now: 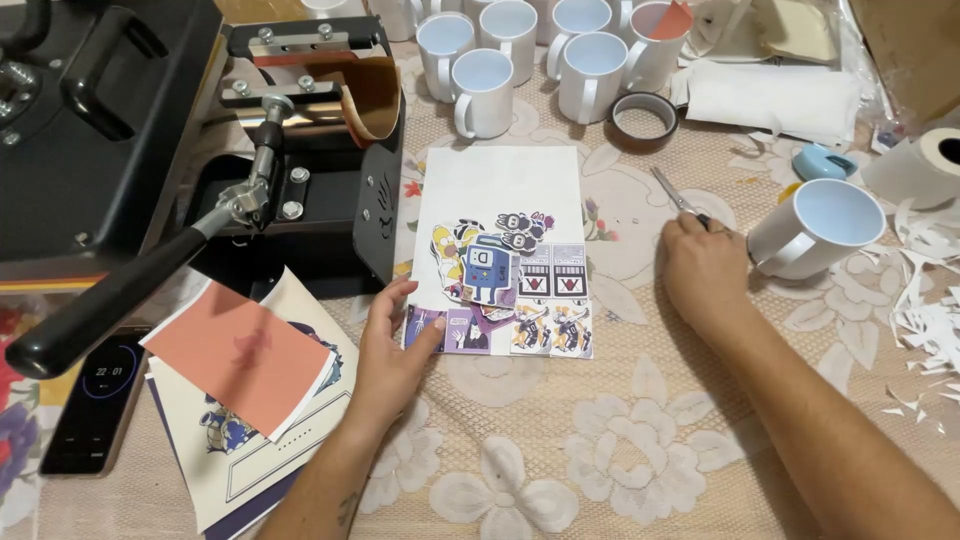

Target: The person is peeling various small decorative stickers from a sheet and carefully arranging them on a paper template, occasionally using scissors to trim them.

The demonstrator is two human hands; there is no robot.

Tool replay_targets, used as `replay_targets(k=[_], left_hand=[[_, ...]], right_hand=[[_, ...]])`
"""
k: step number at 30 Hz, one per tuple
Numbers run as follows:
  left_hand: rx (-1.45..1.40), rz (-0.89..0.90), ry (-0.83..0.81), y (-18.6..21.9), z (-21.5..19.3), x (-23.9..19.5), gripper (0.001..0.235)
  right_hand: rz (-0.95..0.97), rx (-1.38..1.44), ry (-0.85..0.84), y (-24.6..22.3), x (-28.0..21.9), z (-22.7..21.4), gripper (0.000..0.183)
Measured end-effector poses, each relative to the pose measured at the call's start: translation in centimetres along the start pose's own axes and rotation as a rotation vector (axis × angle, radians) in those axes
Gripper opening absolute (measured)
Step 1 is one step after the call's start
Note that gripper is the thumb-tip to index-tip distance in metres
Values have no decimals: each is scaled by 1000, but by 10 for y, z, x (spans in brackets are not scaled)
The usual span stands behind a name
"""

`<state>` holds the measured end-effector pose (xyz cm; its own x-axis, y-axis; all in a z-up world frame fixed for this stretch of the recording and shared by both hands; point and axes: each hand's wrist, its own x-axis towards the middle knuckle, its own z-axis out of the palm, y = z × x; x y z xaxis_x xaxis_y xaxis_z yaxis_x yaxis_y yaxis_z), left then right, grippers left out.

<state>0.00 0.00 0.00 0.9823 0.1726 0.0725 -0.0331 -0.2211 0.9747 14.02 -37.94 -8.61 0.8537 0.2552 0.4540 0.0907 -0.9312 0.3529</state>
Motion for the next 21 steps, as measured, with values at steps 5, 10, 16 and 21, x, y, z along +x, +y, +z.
replay_targets(k=[5,10,16,21], left_hand=[[-106,-70,-12,-9,-3,2,54],[-197,-151,8,-6,-4,3,55],[-213,-165,32,-17,-2,6,55],[-56,-205,19,-12,-2,7,51]], right_hand=[[-62,144,-35,5,-2,-20,28],[46,500,-161,-5,17,-29,33],[267,710,-388,-6,54,-53,21],[375,593,-771,-11,84,-90,25]])
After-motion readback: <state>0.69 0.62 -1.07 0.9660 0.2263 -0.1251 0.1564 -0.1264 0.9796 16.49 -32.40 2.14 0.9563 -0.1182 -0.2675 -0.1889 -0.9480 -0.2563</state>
